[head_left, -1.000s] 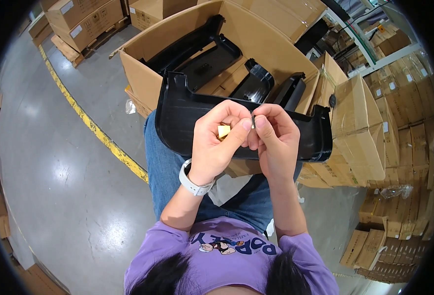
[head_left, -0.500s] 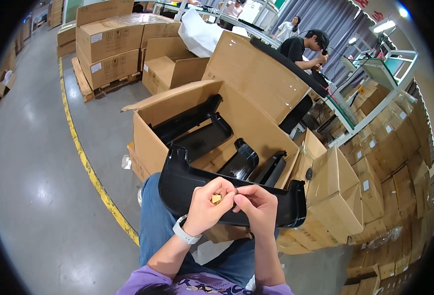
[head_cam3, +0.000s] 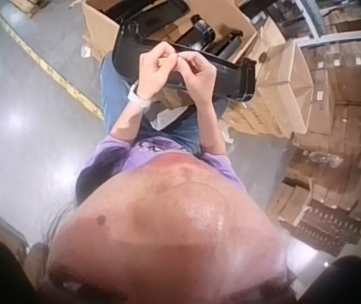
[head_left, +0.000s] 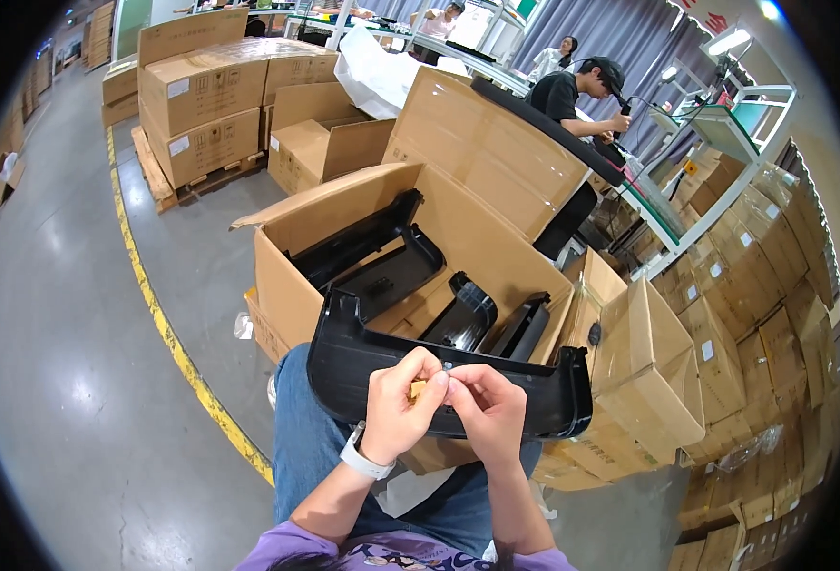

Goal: Removing plastic components from packaging and attaching small adhesive strips to them.

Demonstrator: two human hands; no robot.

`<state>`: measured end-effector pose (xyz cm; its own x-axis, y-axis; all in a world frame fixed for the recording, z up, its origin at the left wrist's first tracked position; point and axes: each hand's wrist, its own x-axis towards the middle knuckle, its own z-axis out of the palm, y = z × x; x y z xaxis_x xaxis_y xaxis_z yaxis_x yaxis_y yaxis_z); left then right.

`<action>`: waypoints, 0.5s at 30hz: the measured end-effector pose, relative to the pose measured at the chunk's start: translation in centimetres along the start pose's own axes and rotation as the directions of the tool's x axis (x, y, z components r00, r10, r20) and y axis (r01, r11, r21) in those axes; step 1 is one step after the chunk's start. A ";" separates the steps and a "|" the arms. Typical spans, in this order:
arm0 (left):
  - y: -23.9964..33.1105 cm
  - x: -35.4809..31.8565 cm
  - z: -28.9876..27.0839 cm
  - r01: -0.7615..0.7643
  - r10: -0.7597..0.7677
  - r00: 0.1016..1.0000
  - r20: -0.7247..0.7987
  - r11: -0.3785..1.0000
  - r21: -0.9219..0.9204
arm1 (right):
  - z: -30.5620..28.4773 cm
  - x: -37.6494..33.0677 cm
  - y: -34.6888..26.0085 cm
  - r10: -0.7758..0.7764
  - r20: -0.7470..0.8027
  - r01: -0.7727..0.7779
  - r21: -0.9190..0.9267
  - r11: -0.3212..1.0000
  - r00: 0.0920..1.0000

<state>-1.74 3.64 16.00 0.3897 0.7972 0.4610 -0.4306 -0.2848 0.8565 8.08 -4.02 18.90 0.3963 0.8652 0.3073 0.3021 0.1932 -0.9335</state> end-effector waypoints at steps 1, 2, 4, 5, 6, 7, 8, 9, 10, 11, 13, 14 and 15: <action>0.1 0.1 -0.1 0.002 -0.002 1.000 -0.002 1.000 0.002 | 0.2 0.1 0.0 -0.010 -0.024 0.009 -0.029 1.000 1.000; 0.2 0.1 -0.2 0.005 -0.005 1.000 0.000 0.998 0.064 | 0.4 0.2 -0.1 -0.021 -0.044 0.018 -0.057 0.998 0.999; 0.7 0.1 -0.7 -0.023 0.024 1.000 -0.003 0.978 0.205 | 1.0 0.2 -0.4 0.007 -0.043 -0.006 0.022 1.000 0.999; 1.0 0.1 -0.9 -0.001 -0.003 1.000 0.019 0.982 0.189 | 1.3 0.3 -0.7 0.034 -0.046 -0.030 0.095 0.995 0.998; 1.1 0.1 -0.9 -0.003 -0.002 1.000 0.027 0.985 0.173 | 1.3 0.4 -0.8 0.060 -0.046 -0.054 0.113 0.992 0.997; 1.2 0.1 -0.9 -0.005 0.000 0.999 0.033 0.987 0.160 | 1.2 0.4 -0.5 0.072 -0.025 -0.066 0.188 0.980 0.997; 1.5 0.1 -0.9 0.003 -0.010 0.998 0.058 0.993 0.115 | 1.1 0.4 -0.4 0.087 -0.013 -0.081 0.234 0.969 0.996; 1.4 0.2 -0.8 0.012 -0.015 0.995 0.095 0.999 0.030 | 0.8 0.4 -0.2 0.096 -0.007 -0.090 0.278 0.956 0.995; 0.3 -0.1 -1.0 0.015 -0.016 0.999 0.048 0.999 0.040 | 0.7 0.4 0.0 0.116 0.004 -0.111 0.305 0.946 0.993; -0.6 -0.3 -1.3 0.016 -0.016 1.000 0.002 0.999 0.049 | 0.9 0.3 -0.2 0.139 -0.044 -0.115 0.351 0.929 0.989; -0.6 -0.3 -1.7 0.080 -0.091 0.993 -0.076 0.988 -0.132 | 0.7 0.5 0.4 0.121 -0.150 -0.061 0.354 0.933 0.981; -0.5 -0.3 -2.0 0.133 -0.180 0.977 -0.116 0.935 -0.330 | 0.4 0.6 0.3 0.123 -0.176 -0.053 0.359 0.932 0.977; -0.2 -0.1 -2.4 0.148 -0.210 0.971 -0.112 0.902 -0.405 | 0.1 0.6 0.4 0.116 -0.194 -0.039 0.361 0.932 0.974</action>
<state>-3.65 4.91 15.26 0.3775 0.8939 0.2417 -0.6601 0.0768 0.7473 8.38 -3.38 18.73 0.5892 0.7754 0.2270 -0.0468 0.3132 -0.9485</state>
